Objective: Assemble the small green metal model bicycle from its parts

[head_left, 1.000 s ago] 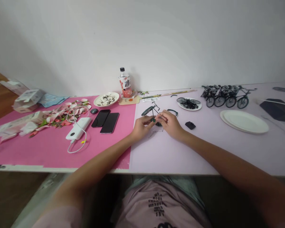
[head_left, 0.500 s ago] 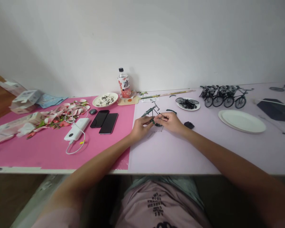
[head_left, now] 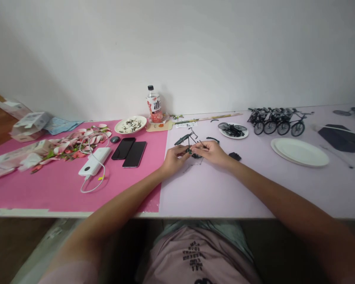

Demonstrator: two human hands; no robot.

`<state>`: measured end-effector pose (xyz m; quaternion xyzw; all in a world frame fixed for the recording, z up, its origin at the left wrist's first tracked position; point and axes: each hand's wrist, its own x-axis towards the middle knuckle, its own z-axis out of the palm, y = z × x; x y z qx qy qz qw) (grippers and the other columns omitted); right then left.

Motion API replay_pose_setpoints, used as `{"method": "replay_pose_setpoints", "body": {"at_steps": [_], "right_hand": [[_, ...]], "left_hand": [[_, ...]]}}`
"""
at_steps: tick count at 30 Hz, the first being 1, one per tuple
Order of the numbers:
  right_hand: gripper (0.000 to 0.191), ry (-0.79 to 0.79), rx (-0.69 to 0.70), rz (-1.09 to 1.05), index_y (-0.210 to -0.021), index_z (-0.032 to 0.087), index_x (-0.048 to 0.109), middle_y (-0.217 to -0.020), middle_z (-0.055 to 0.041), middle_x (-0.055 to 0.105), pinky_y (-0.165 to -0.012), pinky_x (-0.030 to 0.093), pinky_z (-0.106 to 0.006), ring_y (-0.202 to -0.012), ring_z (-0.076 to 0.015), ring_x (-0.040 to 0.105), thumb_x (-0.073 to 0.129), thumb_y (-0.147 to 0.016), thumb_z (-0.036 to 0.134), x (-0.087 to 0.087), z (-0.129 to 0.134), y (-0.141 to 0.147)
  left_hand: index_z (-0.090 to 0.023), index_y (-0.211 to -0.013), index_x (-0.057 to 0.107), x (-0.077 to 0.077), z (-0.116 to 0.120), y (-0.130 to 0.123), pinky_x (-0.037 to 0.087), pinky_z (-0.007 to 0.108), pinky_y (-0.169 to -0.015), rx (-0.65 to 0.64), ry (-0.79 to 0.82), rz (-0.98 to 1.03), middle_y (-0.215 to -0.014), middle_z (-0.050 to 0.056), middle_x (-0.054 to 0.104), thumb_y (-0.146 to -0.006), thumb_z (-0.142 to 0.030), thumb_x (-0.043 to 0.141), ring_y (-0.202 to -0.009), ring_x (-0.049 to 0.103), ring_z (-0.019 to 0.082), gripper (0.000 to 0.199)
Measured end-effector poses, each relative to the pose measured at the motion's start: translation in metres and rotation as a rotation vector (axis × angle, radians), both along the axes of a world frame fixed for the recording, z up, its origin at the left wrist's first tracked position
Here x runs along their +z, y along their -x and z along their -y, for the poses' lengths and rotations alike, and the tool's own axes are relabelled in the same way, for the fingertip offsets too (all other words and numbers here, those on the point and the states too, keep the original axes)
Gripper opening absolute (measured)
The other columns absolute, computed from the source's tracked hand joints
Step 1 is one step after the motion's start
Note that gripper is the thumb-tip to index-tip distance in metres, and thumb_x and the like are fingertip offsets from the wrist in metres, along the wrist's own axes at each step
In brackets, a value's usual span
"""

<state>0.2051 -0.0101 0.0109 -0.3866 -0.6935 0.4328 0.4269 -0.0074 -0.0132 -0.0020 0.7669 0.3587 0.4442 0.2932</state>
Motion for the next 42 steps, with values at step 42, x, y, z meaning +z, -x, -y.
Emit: {"method": "replay_pose_setpoints", "body": {"at_steps": [42], "right_hand": [[0.007,-0.542,-0.117,0.561,-0.106,0.023,0.055,-0.108,-0.0100,0.067,-0.079,0.052,-0.037,-0.094,-0.0249,0.065,0.052,-0.102,0.028,0.009,0.006,-0.005]], "left_hand": [[-0.014,-0.119,0.079,-0.010,-0.016,0.006,0.062,0.030,-0.084,0.151,-0.064,-0.004,-0.106,0.011,0.078,-0.094,-0.029,0.068,-0.089,0.074,0.019,0.031]]}}
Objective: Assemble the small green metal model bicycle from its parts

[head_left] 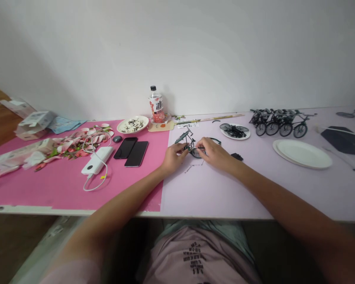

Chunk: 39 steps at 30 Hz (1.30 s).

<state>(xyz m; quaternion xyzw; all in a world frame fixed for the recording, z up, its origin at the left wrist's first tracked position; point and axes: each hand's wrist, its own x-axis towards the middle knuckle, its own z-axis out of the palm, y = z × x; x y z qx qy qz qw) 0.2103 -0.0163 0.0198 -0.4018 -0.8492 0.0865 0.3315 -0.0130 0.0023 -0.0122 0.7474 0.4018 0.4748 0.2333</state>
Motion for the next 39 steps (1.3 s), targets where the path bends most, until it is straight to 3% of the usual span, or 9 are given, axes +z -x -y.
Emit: {"method": "replay_pose_setpoints", "body": {"at_steps": [6,12,18,24,31,35,39], "right_hand": [[0.019,-0.030,-0.045,0.024,-0.096,0.024,0.059,-0.098,-0.0080,0.071,-0.075,0.045,-0.035,-0.084,-0.0236,0.065,0.049,-0.106,0.037,-0.003,-0.006,-0.002],[0.038,-0.024,-0.188,0.096,-0.079,0.023,0.054,-0.069,-0.0041,0.063,-0.063,0.033,-0.033,-0.062,-0.0200,0.055,0.044,-0.107,0.046,0.001,0.001,0.004],[0.015,0.184,-0.039,-0.021,-0.106,0.025,0.053,-0.099,-0.0055,0.072,-0.071,0.043,-0.032,-0.081,-0.0218,0.064,0.054,-0.100,0.039,0.008,0.008,-0.002],[0.016,0.250,-0.002,-0.056,-0.104,0.026,0.054,-0.096,-0.0034,0.070,-0.071,0.043,-0.032,-0.077,-0.0204,0.060,0.051,-0.101,0.041,0.003,0.000,-0.004],[0.040,0.244,-0.069,-0.042,-0.073,0.024,0.045,-0.071,-0.0011,0.058,-0.066,0.036,-0.032,-0.067,-0.0182,0.049,0.039,-0.107,0.046,0.008,0.004,0.001],[0.027,0.275,-0.038,-0.117,-0.089,0.024,0.052,-0.084,-0.0019,0.065,-0.070,0.040,-0.031,-0.073,-0.0187,0.055,0.042,-0.106,0.044,0.010,0.009,0.000],[0.017,0.302,0.014,-0.137,-0.103,0.026,0.048,-0.091,-0.0015,0.065,-0.066,0.043,-0.030,-0.072,-0.0184,0.055,0.047,-0.103,0.042,0.006,0.010,-0.001]], "left_hand": [[-0.013,-0.119,0.078,0.001,0.002,0.001,0.063,0.033,-0.087,-0.029,-0.011,-0.033,-0.110,0.013,0.079,-0.095,-0.028,0.067,-0.091,0.075,0.021,0.030],[-0.016,-0.118,0.078,-0.001,0.004,0.001,0.064,0.032,-0.085,-0.019,-0.044,-0.053,-0.112,0.012,0.078,-0.095,-0.028,0.066,-0.096,0.075,0.022,0.028],[-0.017,-0.118,0.077,0.001,0.001,0.003,0.064,0.032,-0.084,-0.021,-0.037,-0.055,-0.111,0.011,0.078,-0.097,-0.028,0.064,-0.095,0.075,0.021,0.028],[-0.016,-0.118,0.077,0.002,0.000,0.004,0.065,0.032,-0.084,-0.015,-0.015,-0.043,-0.114,0.012,0.077,-0.097,-0.029,0.064,-0.096,0.075,0.022,0.028],[-0.017,-0.118,0.077,-0.002,-0.001,0.004,0.065,0.032,-0.085,-0.022,-0.052,-0.076,-0.112,0.012,0.078,-0.098,-0.034,0.063,-0.093,0.075,0.021,0.030],[-0.016,-0.120,0.077,-0.006,-0.003,0.004,0.065,0.033,-0.084,-0.012,-0.059,-0.077,-0.111,0.013,0.078,-0.098,-0.037,0.064,-0.092,0.074,0.021,0.034],[-0.017,-0.119,0.077,-0.005,-0.004,0.004,0.064,0.034,-0.084,-0.010,-0.062,-0.079,-0.110,0.012,0.078,-0.098,-0.035,0.063,-0.093,0.074,0.021,0.031]]}}
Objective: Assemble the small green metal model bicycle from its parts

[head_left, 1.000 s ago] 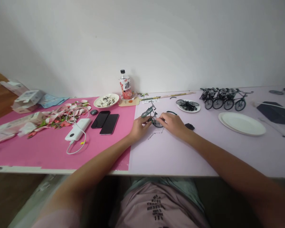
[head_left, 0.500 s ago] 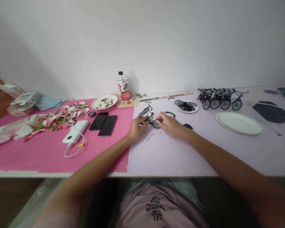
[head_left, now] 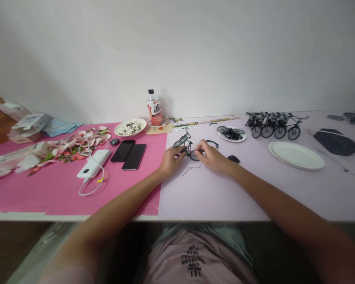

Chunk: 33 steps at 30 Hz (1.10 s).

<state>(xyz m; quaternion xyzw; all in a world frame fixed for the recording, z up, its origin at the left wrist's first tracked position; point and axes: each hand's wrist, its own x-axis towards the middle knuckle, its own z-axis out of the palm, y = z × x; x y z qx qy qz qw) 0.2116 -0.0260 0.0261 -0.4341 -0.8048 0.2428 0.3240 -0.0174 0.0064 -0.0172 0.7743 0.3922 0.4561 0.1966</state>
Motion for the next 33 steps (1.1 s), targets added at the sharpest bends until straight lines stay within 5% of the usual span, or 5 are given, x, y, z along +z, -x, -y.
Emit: {"method": "replay_pose_setpoints", "body": {"at_steps": [6,15,20,25,33], "right_hand": [[0.019,0.019,-0.023,0.022,-0.101,0.026,0.048,-0.091,-0.0023,0.066,-0.067,0.043,-0.031,-0.075,-0.0196,0.058,0.046,-0.104,0.045,-0.001,-0.001,0.000],[0.035,-0.025,-0.144,0.106,-0.077,0.026,0.035,-0.064,0.0034,0.047,-0.061,0.032,-0.031,-0.060,-0.0170,0.044,0.041,-0.106,0.046,0.004,0.004,0.011],[0.026,0.024,-0.070,0.014,-0.092,0.025,0.047,-0.084,-0.0008,0.064,-0.067,0.040,-0.031,-0.071,-0.0185,0.056,0.041,-0.106,0.047,-0.002,0.002,0.010],[0.021,0.016,0.005,-0.030,-0.098,0.026,0.047,-0.092,-0.0021,0.065,-0.068,0.044,-0.030,-0.076,-0.0187,0.058,0.046,-0.104,0.046,-0.001,0.000,0.003],[0.033,0.007,-0.085,-0.009,-0.080,0.026,0.035,-0.062,0.0055,0.044,-0.058,0.030,-0.030,-0.057,-0.0151,0.041,0.042,-0.105,0.047,0.003,0.005,0.011]], "left_hand": [[-0.017,-0.116,0.076,0.003,0.003,0.000,0.062,0.030,-0.080,0.016,0.007,-0.032,-0.105,0.011,0.076,-0.098,-0.031,0.062,-0.084,0.073,0.019,0.027],[-0.016,-0.117,0.076,0.000,0.003,0.001,0.063,0.030,-0.081,0.005,0.018,-0.010,-0.108,0.013,0.076,-0.097,-0.031,0.063,-0.091,0.073,0.020,0.028],[-0.015,-0.119,0.076,0.000,0.000,0.003,0.063,0.033,-0.082,0.012,-0.012,-0.028,-0.113,0.014,0.077,-0.099,-0.033,0.062,-0.090,0.074,0.021,0.030],[-0.018,-0.120,0.076,-0.001,0.000,0.005,0.063,0.035,-0.085,0.007,-0.081,-0.065,-0.116,0.014,0.076,-0.100,-0.034,0.062,-0.096,0.074,0.023,0.029],[-0.017,-0.122,0.075,-0.001,0.004,0.004,0.062,0.034,-0.084,0.027,-0.090,-0.107,-0.113,0.014,0.077,-0.100,-0.031,0.061,-0.095,0.074,0.023,0.030]]}}
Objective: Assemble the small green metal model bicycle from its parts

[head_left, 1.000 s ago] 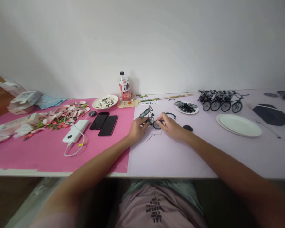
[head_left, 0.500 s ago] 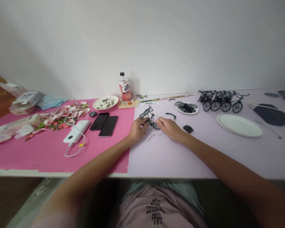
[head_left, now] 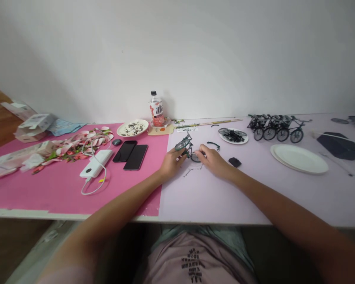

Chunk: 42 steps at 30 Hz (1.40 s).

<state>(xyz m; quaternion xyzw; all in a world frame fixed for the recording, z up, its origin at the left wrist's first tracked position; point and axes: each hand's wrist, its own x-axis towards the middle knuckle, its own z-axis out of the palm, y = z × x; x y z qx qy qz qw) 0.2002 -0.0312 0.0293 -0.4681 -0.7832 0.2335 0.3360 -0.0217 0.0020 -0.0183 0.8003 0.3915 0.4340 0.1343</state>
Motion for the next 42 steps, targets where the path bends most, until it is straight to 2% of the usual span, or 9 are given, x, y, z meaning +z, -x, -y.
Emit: {"method": "replay_pose_setpoints", "body": {"at_steps": [5,7,10,13,17,23,31,38,42], "right_hand": [[0.040,-0.006,-0.039,-0.013,-0.073,0.026,0.029,-0.058,0.0060,0.034,-0.056,0.027,-0.031,-0.055,-0.0144,0.035,0.039,-0.106,0.047,-0.005,-0.002,0.003],[0.036,0.020,-0.033,-0.020,-0.077,0.026,0.036,-0.061,0.0052,0.042,-0.058,0.031,-0.030,-0.056,-0.0155,0.041,0.039,-0.106,0.048,-0.006,-0.002,0.003],[0.023,0.025,0.007,-0.040,-0.094,0.026,0.046,-0.078,0.0014,0.060,-0.065,0.040,-0.031,-0.068,-0.0182,0.055,0.045,-0.104,0.047,-0.008,-0.002,0.001],[0.020,0.016,0.054,-0.046,-0.101,0.026,0.046,-0.089,-0.0015,0.065,-0.069,0.044,-0.031,-0.078,-0.0196,0.059,0.047,-0.103,0.046,-0.009,-0.003,-0.002],[0.022,0.030,0.039,-0.008,-0.094,0.026,0.045,-0.080,0.0012,0.061,-0.064,0.040,-0.030,-0.070,-0.0180,0.055,0.045,-0.104,0.045,-0.005,-0.001,-0.002],[0.040,-0.003,-0.005,-0.001,-0.074,0.025,0.035,-0.060,0.0048,0.040,-0.057,0.030,-0.030,-0.057,-0.0149,0.039,0.039,-0.106,0.049,0.000,0.002,0.001],[0.047,-0.018,0.018,-0.158,-0.075,0.023,0.055,-0.066,0.0013,0.055,-0.064,0.038,-0.032,-0.061,-0.0168,0.049,0.041,-0.105,0.056,-0.002,-0.005,-0.003],[0.046,-0.123,-0.120,-0.214,-0.079,0.026,0.043,-0.073,-0.0025,0.057,-0.068,0.042,-0.035,-0.065,-0.0195,0.051,0.029,-0.107,0.060,-0.014,-0.016,-0.002],[0.038,-0.081,-0.182,-0.283,-0.085,0.027,0.036,-0.090,-0.0050,0.065,-0.076,0.046,-0.037,-0.083,-0.0229,0.061,0.050,-0.101,0.059,-0.018,-0.020,-0.001]], "left_hand": [[-0.018,-0.122,0.075,0.000,-0.001,-0.001,0.063,0.034,-0.086,-0.011,-0.017,0.008,-0.118,0.014,0.077,-0.101,-0.033,0.060,-0.102,0.074,0.024,0.031],[-0.018,-0.122,0.075,0.000,-0.003,0.000,0.063,0.035,-0.087,-0.002,-0.014,0.016,-0.116,0.015,0.077,-0.100,-0.034,0.061,-0.100,0.074,0.024,0.031],[-0.017,-0.120,0.076,-0.002,-0.007,0.002,0.063,0.038,-0.087,0.016,-0.012,0.026,-0.111,0.015,0.078,-0.100,-0.034,0.061,-0.095,0.074,0.024,0.030],[-0.017,-0.119,0.075,-0.002,-0.009,0.003,0.063,0.037,-0.084,0.026,0.001,0.031,-0.109,0.015,0.078,-0.100,-0.036,0.062,-0.089,0.074,0.023,0.031],[-0.016,-0.120,0.075,0.001,-0.004,0.002,0.063,0.036,-0.083,0.022,-0.004,-0.001,-0.110,0.016,0.077,-0.101,-0.036,0.061,-0.086,0.074,0.022,0.031],[-0.018,-0.114,0.076,0.005,0.004,-0.003,0.062,0.038,-0.092,0.011,-0.055,0.017,-0.114,0.014,0.077,-0.101,-0.039,0.063,-0.104,0.074,0.026,0.028],[-0.018,-0.116,0.075,0.012,0.005,-0.006,0.062,0.028,-0.074,0.014,0.049,0.089,-0.106,0.011,0.076,-0.100,-0.044,0.064,-0.084,0.073,0.019,0.033],[-0.015,-0.118,0.073,0.011,0.002,-0.006,0.061,0.027,-0.067,-0.005,0.250,0.275,-0.109,0.013,0.078,-0.095,-0.047,0.069,-0.085,0.078,0.022,0.040],[-0.013,-0.121,0.071,0.014,0.003,-0.006,0.060,0.028,-0.070,-0.076,0.363,0.353,-0.100,0.013,0.080,-0.092,-0.051,0.072,-0.087,0.080,0.024,0.048]]}}
